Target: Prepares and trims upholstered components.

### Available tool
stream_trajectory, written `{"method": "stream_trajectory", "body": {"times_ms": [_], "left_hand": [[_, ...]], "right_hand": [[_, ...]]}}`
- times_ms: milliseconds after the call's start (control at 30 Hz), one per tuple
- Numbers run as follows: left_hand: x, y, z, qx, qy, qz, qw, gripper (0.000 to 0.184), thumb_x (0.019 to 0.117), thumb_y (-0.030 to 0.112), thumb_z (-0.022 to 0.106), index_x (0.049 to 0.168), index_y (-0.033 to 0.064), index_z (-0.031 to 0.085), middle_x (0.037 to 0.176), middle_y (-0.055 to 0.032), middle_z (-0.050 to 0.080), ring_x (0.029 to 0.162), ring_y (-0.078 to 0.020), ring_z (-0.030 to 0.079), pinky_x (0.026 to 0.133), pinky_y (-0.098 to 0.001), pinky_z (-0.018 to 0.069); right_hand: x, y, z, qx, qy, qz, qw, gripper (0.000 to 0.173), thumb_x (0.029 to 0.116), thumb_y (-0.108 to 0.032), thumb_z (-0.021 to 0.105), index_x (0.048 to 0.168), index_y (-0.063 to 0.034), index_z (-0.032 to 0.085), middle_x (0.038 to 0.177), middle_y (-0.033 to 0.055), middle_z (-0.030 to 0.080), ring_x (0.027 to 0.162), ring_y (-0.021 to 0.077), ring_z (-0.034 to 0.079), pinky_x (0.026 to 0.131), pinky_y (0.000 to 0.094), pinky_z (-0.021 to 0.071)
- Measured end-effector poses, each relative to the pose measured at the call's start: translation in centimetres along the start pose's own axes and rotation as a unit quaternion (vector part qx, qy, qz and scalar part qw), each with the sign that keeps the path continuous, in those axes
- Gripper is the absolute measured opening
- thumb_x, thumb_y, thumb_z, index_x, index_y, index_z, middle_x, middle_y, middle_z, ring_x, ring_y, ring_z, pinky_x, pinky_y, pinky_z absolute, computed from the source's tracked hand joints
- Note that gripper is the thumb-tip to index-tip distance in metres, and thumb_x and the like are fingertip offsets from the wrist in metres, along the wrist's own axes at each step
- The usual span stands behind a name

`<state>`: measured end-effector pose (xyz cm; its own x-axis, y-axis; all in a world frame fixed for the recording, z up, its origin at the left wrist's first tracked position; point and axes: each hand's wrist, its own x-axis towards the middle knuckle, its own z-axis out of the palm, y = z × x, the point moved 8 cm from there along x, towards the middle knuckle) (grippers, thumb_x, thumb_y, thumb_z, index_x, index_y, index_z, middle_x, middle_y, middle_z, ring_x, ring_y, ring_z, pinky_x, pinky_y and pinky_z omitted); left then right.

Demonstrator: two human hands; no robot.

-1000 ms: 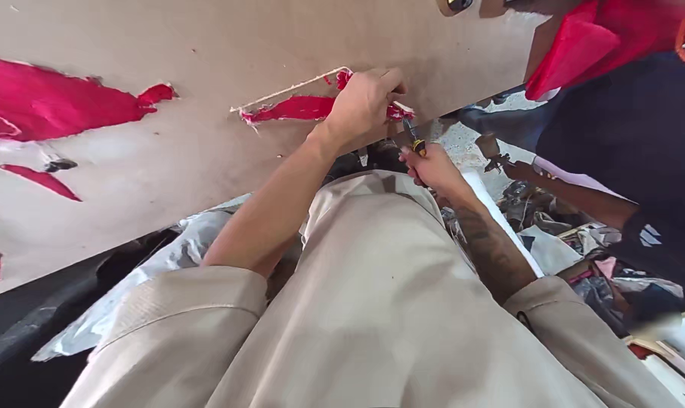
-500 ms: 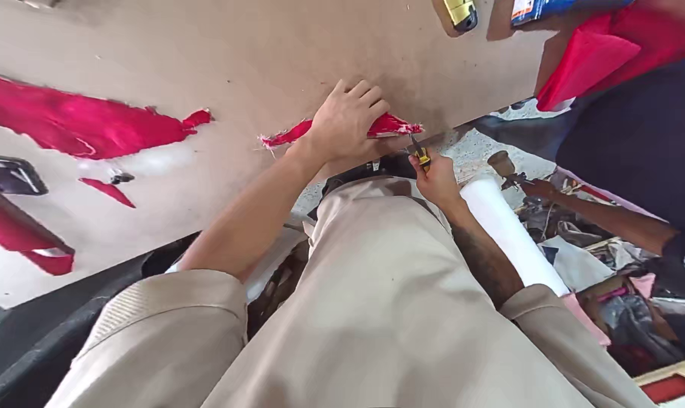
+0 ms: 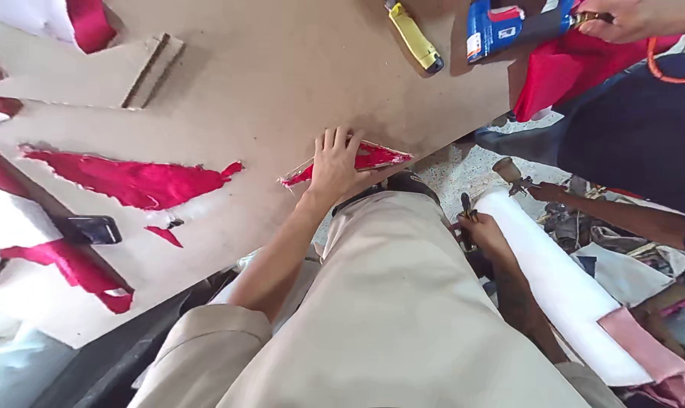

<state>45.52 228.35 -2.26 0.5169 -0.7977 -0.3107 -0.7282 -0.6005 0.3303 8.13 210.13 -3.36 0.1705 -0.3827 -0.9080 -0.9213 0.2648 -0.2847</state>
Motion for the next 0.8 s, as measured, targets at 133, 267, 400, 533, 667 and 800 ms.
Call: {"method": "stream_trajectory", "body": {"times_ms": [133,267,400,533,667,800], "left_hand": [[-0.6,-0.1,0.2,-0.002,0.034,0.023,0.999,0.087,0.0735,0.066,0.08,0.146,0.0249,0.054,0.146,-0.0147,0.05,0.129,-0.0416,0.049,0.101,-0.0616,0.0426],[-0.7,4.7,-0.8,-0.037,0.037,0.145,0.988,0.063,0.0943,0.066,0.058,0.144,0.0272,0.058,0.148,-0.0139,0.053,0.134,-0.0405,0.05,0.112,-0.0674,0.0316],[0.5,8.0,0.8,-0.139,0.098,0.196,0.966,0.033,0.1023,0.047,0.058,0.124,0.0282,0.074,0.125,-0.0054,0.07,0.122,-0.0254,0.062,0.11,-0.0517,0.0444],[1.4,9.2,-0.2,-0.166,0.196,0.208,0.944,0.021,0.0957,0.04,0.066,0.106,0.0315,0.082,0.117,0.0051,0.074,0.114,-0.0174,0.067,0.103,-0.0489,0.0509],[0.5,8.4,-0.1,-0.2,0.197,0.16,0.946,0.023,0.0893,0.045,0.072,0.096,0.0258,0.083,0.107,0.0044,0.076,0.107,-0.018,0.069,0.102,-0.0469,0.051],[0.7,8.8,0.1,-0.193,0.146,0.147,0.959,0.035,0.0885,0.045,0.074,0.095,0.0113,0.08,0.111,-0.0078,0.075,0.109,-0.0313,0.068,0.101,-0.0556,0.0509]], "right_hand": [[-1.2,-3.6,1.0,-0.038,-0.059,-0.13,0.989,0.028,0.1008,-0.015,0.059,0.127,-0.0049,0.062,0.114,0.0078,0.074,0.095,0.021,0.075,0.081,0.0437,0.0655],[-3.3,-10.3,3.1,-0.031,-0.087,-0.299,0.95,0.036,0.1037,-0.025,0.06,0.134,-0.005,0.06,0.117,0.0045,0.073,0.105,0.0127,0.07,0.095,0.0361,0.0584],[-4.3,-12.2,2.9,-0.004,-0.08,-0.331,0.94,0.031,0.1036,-0.026,0.06,0.125,-0.0036,0.064,0.107,0.007,0.073,0.096,0.0133,0.07,0.091,0.0367,0.0587],[-4.6,-12.7,-0.1,-0.052,-0.033,-0.326,0.943,0.032,0.1037,-0.029,0.06,0.12,-0.0018,0.065,0.098,0.0139,0.071,0.089,0.0236,0.07,0.086,0.0475,0.0572],[-4.4,-12.5,-0.9,-0.042,-0.013,-0.327,0.944,0.031,0.1034,-0.028,0.06,0.119,-0.0015,0.065,0.098,0.0167,0.069,0.09,0.0276,0.069,0.086,0.0511,0.0556],[-6.8,-13.8,-4.5,0.001,-0.018,-0.34,0.94,0.033,0.1046,-0.029,0.059,0.125,-0.0037,0.063,0.104,0.0123,0.071,0.091,0.0215,0.069,0.086,0.045,0.0566]]}}
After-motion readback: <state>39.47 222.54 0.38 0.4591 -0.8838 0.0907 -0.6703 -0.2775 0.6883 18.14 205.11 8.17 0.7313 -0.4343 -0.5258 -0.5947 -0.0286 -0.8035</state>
